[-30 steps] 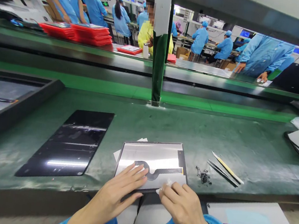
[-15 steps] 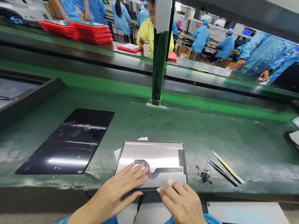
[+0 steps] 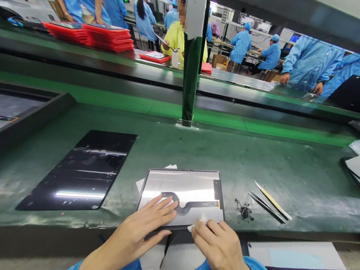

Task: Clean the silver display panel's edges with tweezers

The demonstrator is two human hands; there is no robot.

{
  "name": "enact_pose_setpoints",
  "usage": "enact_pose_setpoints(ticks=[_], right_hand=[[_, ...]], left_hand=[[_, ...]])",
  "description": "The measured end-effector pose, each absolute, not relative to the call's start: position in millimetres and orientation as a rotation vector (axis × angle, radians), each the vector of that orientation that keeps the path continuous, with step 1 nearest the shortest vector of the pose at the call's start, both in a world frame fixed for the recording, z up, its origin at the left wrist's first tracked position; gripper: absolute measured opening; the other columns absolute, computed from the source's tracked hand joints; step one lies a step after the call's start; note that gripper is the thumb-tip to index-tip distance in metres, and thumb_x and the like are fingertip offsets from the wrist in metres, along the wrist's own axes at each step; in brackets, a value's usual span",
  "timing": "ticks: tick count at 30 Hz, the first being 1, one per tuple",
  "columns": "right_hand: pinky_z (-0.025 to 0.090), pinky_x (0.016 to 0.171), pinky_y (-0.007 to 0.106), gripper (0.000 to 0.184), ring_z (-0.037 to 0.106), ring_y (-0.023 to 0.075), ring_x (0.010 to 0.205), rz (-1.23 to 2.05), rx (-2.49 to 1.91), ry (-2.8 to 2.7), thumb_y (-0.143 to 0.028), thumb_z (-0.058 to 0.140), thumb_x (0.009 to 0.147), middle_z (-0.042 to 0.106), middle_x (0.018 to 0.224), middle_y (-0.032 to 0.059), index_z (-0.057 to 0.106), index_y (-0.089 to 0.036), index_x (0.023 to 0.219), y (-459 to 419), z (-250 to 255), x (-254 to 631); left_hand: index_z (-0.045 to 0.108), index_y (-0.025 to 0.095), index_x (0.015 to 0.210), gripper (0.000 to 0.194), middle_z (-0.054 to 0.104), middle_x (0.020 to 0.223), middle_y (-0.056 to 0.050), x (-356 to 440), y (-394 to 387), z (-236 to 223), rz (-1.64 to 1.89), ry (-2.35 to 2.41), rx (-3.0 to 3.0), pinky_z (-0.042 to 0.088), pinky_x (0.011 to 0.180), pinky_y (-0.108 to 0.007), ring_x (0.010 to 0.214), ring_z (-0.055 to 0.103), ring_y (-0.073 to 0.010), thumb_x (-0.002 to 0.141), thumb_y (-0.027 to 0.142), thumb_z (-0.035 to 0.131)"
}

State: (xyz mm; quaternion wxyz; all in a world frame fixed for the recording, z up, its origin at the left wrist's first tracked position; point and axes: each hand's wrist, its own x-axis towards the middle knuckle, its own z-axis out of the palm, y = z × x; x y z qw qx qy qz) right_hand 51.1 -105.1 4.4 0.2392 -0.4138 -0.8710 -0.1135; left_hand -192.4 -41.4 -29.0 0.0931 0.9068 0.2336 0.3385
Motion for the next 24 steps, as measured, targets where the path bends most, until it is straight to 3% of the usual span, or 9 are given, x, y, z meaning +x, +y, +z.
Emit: enact_pose_setpoints(ticks=[24], right_hand=[[0.036,0.058,0.030,0.037,0.057,0.0152,0.072,-0.335,-1.105,-2.362,-0.011,0.035,0.106,0.078,0.091,0.0043,0.069,-0.013,0.092,-104.0,3.1,50.2]], left_hand=[[0.059,0.012,0.128,0.030,0.066,0.130,-0.013,-192.1,-42.1,-30.4,0.993,0.697,2.706,0.043,0.113,-0.048,0.130,0.056,-0.0251,0.099,0.020,0.052]])
